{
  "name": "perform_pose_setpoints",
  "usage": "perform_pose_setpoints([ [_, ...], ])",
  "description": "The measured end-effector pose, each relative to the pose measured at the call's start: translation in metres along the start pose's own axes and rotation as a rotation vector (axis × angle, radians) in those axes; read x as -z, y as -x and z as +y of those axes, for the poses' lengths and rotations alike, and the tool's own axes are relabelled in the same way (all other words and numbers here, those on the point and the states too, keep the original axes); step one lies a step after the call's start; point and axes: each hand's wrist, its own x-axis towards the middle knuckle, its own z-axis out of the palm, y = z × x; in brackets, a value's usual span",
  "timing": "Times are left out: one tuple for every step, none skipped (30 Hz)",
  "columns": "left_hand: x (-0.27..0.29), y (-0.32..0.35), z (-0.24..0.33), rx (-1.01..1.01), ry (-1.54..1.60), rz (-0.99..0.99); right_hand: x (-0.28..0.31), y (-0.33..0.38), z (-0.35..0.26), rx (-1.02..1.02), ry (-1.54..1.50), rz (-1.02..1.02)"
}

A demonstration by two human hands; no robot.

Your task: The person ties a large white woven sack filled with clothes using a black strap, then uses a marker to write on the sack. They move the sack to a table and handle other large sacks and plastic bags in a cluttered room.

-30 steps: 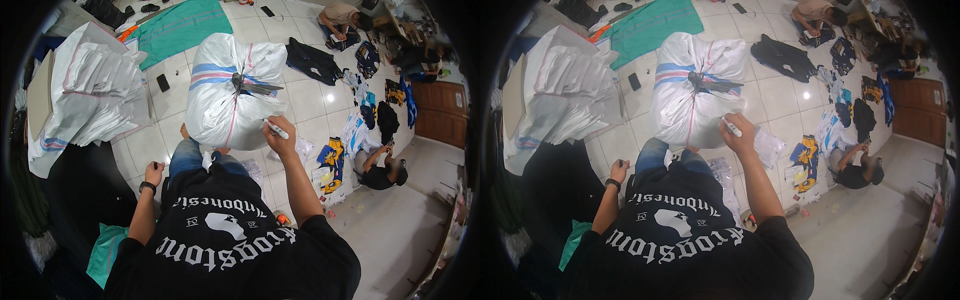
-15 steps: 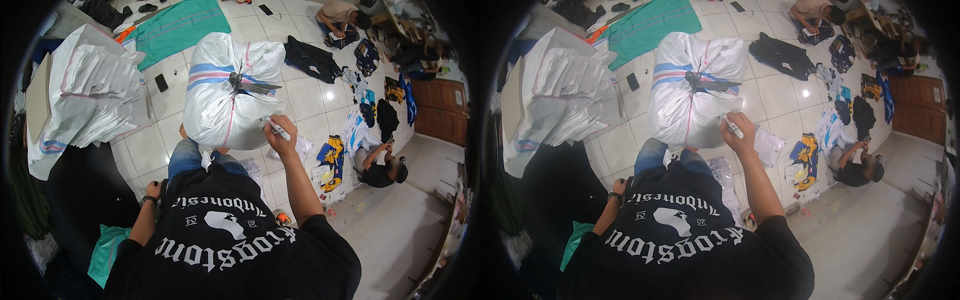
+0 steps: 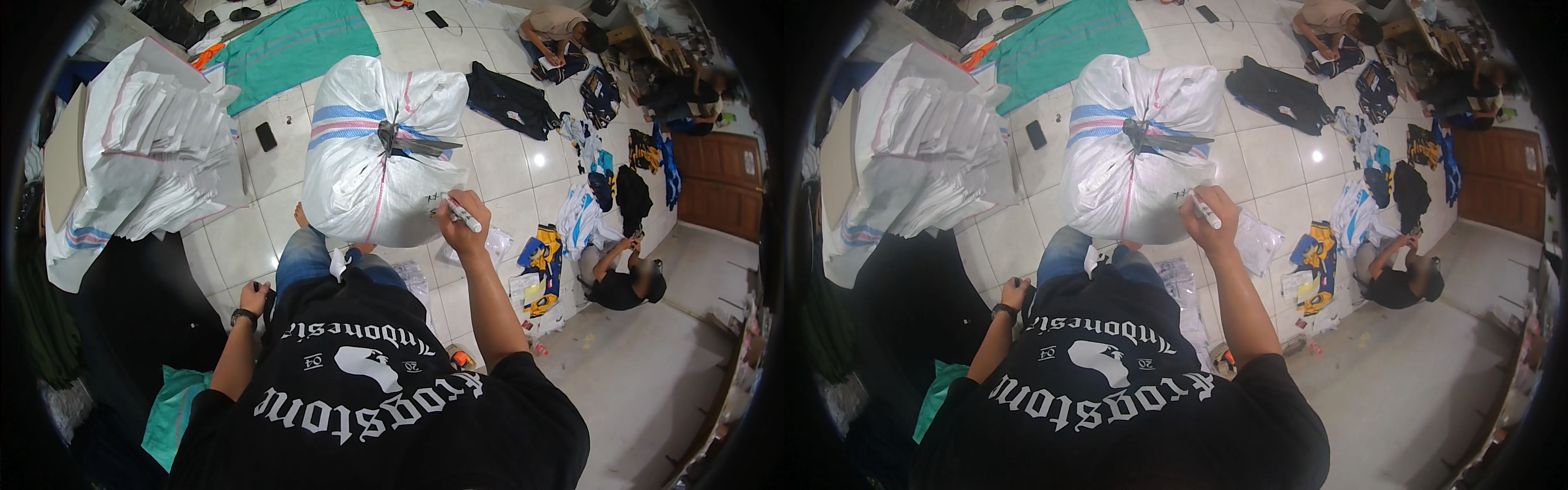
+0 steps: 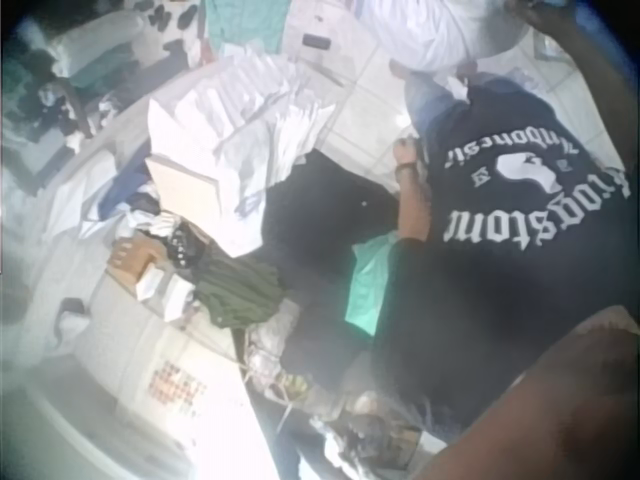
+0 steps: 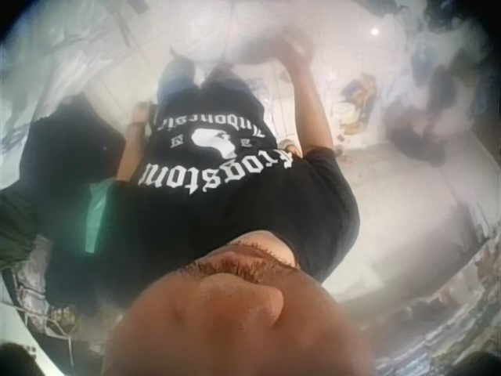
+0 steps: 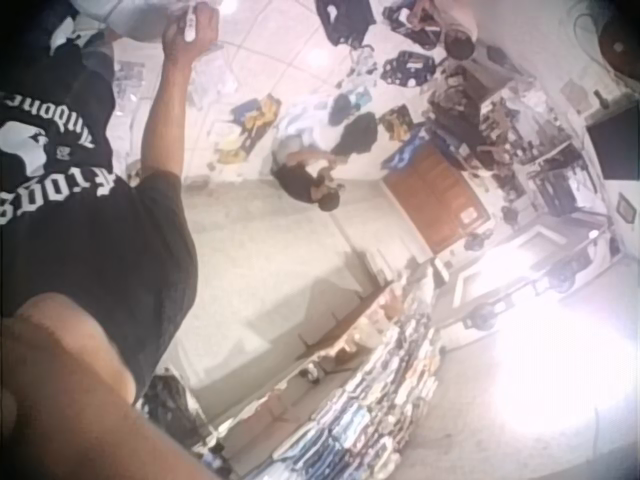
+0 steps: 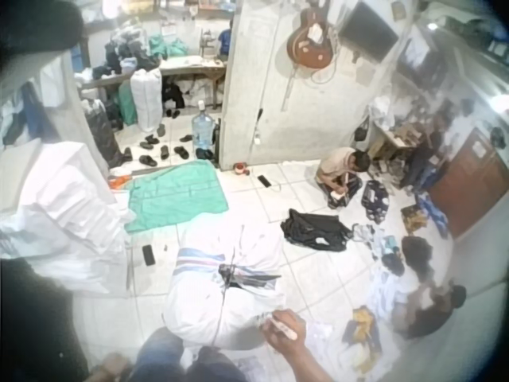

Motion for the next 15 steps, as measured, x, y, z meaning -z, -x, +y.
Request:
perform_pose_setpoints([
  [0.001,0.000,0.000,-0.009,-0.017,0.001,0.000,-0.001,-0.001,0.000,0.002,0.022],
  [0.001,0.001,0.001,-0.018,-0.034,-0.001,0.002,0.001,0.000,-0.018,0.006,-0.007],
  [0.000,-0.001,-0.011,-0.003,-0.050,-0.014,0.001,0.001,0.001,-0.034,0.006,-0.036],
  [0.001,-0.004,-0.022,0.012,-0.065,-0.027,0.002,0.002,0.002,-0.050,0.006,-0.065],
  [0.002,-0.005,-0.024,0.026,-0.080,-0.042,0.002,0.002,0.003,-0.032,0.006,-0.060],
  [0.001,-0.005,-0.026,0.035,-0.074,-0.030,0.003,0.001,0.004,-0.012,0.007,-0.055],
  [0.000,-0.005,-0.028,0.045,-0.067,-0.018,0.003,0.001,0.004,0.007,0.007,-0.051],
  [0.000,-0.003,-0.028,0.055,-0.062,-0.007,0.003,0.001,0.004,-0.001,0.009,-0.051],
  [0.001,-0.002,-0.029,0.054,-0.071,-0.010,0.002,-0.001,0.004,-0.009,0.011,-0.051],
  [0.002,-0.002,-0.029,0.052,-0.079,-0.013,0.002,-0.001,0.004,-0.017,0.014,-0.051],
  [0.002,-0.002,-0.030,0.050,-0.085,-0.014,0.003,-0.001,0.004,-0.020,0.013,-0.032],
  [0.001,-0.002,-0.032,0.047,-0.096,-0.007,0.004,0.001,0.004,-0.023,0.012,-0.012],
  [0.000,-0.002,-0.033,0.044,-0.106,-0.001,0.005,0.001,0.004,-0.025,0.010,0.007],
  [0.000,-0.002,-0.035,0.044,-0.118,0.008,0.006,0.000,0.002,0.001,0.010,0.033],
  [-0.001,-0.002,-0.036,0.025,-0.101,0.018,0.008,-0.001,-0.001,0.027,0.009,0.060],
])
